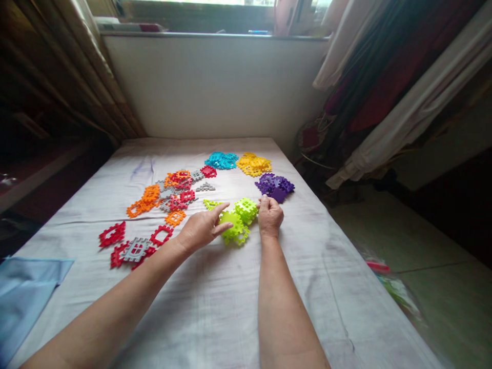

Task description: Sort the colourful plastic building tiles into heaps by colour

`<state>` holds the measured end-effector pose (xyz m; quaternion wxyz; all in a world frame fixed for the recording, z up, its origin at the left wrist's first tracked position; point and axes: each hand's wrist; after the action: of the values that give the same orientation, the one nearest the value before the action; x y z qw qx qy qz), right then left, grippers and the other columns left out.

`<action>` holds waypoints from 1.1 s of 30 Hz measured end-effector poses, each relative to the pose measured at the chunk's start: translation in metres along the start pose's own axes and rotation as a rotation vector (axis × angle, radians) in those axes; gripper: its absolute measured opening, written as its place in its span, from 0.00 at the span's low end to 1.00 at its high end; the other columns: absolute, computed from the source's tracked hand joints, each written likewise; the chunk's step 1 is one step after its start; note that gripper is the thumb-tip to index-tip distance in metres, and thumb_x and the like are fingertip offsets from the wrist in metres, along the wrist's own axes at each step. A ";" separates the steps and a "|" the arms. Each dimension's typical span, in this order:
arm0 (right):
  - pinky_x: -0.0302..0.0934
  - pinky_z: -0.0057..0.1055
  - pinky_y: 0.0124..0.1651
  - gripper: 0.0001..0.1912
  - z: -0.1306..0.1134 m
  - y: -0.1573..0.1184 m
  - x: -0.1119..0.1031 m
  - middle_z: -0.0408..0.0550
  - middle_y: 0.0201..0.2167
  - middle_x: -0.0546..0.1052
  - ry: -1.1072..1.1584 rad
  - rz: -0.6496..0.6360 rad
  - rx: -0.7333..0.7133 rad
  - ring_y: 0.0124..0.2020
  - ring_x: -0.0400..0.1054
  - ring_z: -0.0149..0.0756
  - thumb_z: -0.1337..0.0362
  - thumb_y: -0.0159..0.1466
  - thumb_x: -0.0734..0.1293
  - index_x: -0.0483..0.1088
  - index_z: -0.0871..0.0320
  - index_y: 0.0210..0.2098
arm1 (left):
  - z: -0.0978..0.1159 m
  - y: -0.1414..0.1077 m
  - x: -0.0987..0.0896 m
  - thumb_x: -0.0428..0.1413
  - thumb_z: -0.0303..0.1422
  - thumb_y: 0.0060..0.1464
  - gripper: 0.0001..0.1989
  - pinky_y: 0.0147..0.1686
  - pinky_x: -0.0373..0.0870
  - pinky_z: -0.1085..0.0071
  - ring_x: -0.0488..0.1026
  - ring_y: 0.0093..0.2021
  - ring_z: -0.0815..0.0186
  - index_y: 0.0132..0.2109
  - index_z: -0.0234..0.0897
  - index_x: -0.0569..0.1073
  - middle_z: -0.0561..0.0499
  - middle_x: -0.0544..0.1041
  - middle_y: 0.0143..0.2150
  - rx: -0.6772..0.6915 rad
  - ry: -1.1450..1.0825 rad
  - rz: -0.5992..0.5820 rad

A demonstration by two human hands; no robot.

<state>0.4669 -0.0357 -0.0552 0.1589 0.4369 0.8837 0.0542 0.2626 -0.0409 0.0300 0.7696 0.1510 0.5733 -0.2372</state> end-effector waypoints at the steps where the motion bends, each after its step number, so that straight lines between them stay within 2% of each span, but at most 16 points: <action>1: 0.65 0.32 0.31 0.32 0.000 0.000 0.000 0.46 0.19 0.77 -0.003 0.000 -0.006 0.22 0.69 0.36 0.37 0.62 0.58 0.76 0.58 0.29 | 0.001 0.000 0.000 0.52 0.50 0.60 0.30 0.38 0.70 0.67 0.79 0.39 0.56 0.66 0.45 0.63 0.46 0.81 0.37 -0.016 0.049 0.004; 5: 0.65 0.32 0.31 0.32 0.001 0.000 0.000 0.46 0.20 0.77 0.002 -0.004 -0.006 0.22 0.69 0.36 0.37 0.62 0.58 0.77 0.58 0.29 | 0.006 -0.001 0.000 0.48 0.55 0.60 0.33 0.38 0.70 0.65 0.80 0.40 0.53 0.65 0.42 0.64 0.41 0.82 0.38 -0.071 0.180 0.027; 8: 0.65 0.32 0.30 0.31 0.001 0.000 0.000 0.46 0.20 0.77 0.001 -0.008 0.003 0.22 0.69 0.36 0.38 0.62 0.58 0.77 0.58 0.30 | 0.004 -0.001 0.000 0.46 0.57 0.60 0.34 0.36 0.70 0.65 0.79 0.38 0.54 0.64 0.43 0.66 0.42 0.81 0.36 -0.080 0.165 0.055; 12: 0.64 0.32 0.31 0.31 0.000 0.000 0.000 0.47 0.20 0.77 -0.001 -0.005 0.002 0.22 0.69 0.36 0.38 0.62 0.58 0.77 0.59 0.30 | -0.015 0.004 0.002 0.45 0.52 0.63 0.25 0.35 0.69 0.68 0.79 0.37 0.58 0.58 0.46 0.71 0.48 0.81 0.34 -0.131 0.083 0.130; 14: 0.64 0.32 0.31 0.31 0.000 0.000 0.000 0.47 0.20 0.77 0.000 -0.005 0.008 0.22 0.69 0.36 0.38 0.62 0.58 0.77 0.59 0.30 | -0.030 0.009 0.003 0.47 0.47 0.64 0.20 0.38 0.69 0.68 0.78 0.39 0.59 0.56 0.46 0.73 0.49 0.81 0.37 -0.162 0.057 0.170; 17: 0.65 0.32 0.31 0.31 0.001 0.000 0.000 0.47 0.21 0.78 -0.004 -0.006 0.007 0.22 0.69 0.37 0.38 0.62 0.58 0.77 0.59 0.30 | -0.049 0.017 0.006 0.53 0.40 0.62 0.17 0.46 0.69 0.65 0.75 0.48 0.58 0.55 0.43 0.73 0.46 0.79 0.47 -0.102 0.098 0.212; 22: 0.65 0.32 0.32 0.31 0.000 -0.001 0.000 0.47 0.21 0.78 0.004 -0.001 -0.002 0.24 0.70 0.37 0.37 0.62 0.58 0.77 0.58 0.30 | -0.060 0.025 0.010 0.58 0.42 0.57 0.19 0.54 0.65 0.57 0.69 0.57 0.52 0.53 0.41 0.74 0.42 0.72 0.58 -0.011 0.188 0.168; 24: 0.65 0.32 0.32 0.31 -0.001 -0.001 0.000 0.47 0.21 0.78 0.011 -0.001 0.005 0.24 0.70 0.37 0.37 0.61 0.58 0.77 0.58 0.29 | -0.060 0.028 0.010 0.57 0.43 0.57 0.17 0.54 0.65 0.56 0.69 0.56 0.51 0.51 0.40 0.74 0.42 0.73 0.56 -0.019 0.191 0.137; 28: 0.64 0.32 0.30 0.32 -0.002 -0.001 0.000 0.48 0.21 0.78 0.023 -0.005 0.029 0.22 0.69 0.37 0.36 0.60 0.58 0.76 0.59 0.29 | -0.063 0.029 0.009 0.59 0.44 0.56 0.17 0.52 0.66 0.57 0.72 0.52 0.51 0.47 0.37 0.74 0.41 0.77 0.48 -0.063 0.169 0.112; 33: 0.64 0.32 0.31 0.32 0.000 0.000 0.001 0.48 0.21 0.78 0.008 -0.007 0.021 0.23 0.70 0.37 0.37 0.61 0.58 0.77 0.60 0.30 | -0.063 0.022 0.007 0.59 0.45 0.56 0.17 0.46 0.70 0.64 0.75 0.44 0.59 0.46 0.39 0.73 0.46 0.78 0.45 -0.105 -0.172 0.207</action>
<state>0.4667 -0.0353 -0.0557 0.1510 0.4354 0.8863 0.0460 0.2255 0.0081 0.0034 0.8430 0.1481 0.4983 -0.1385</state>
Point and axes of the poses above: each hand's wrist, its own y-axis towards the middle knuckle, its own x-axis out of the palm, z = x × y
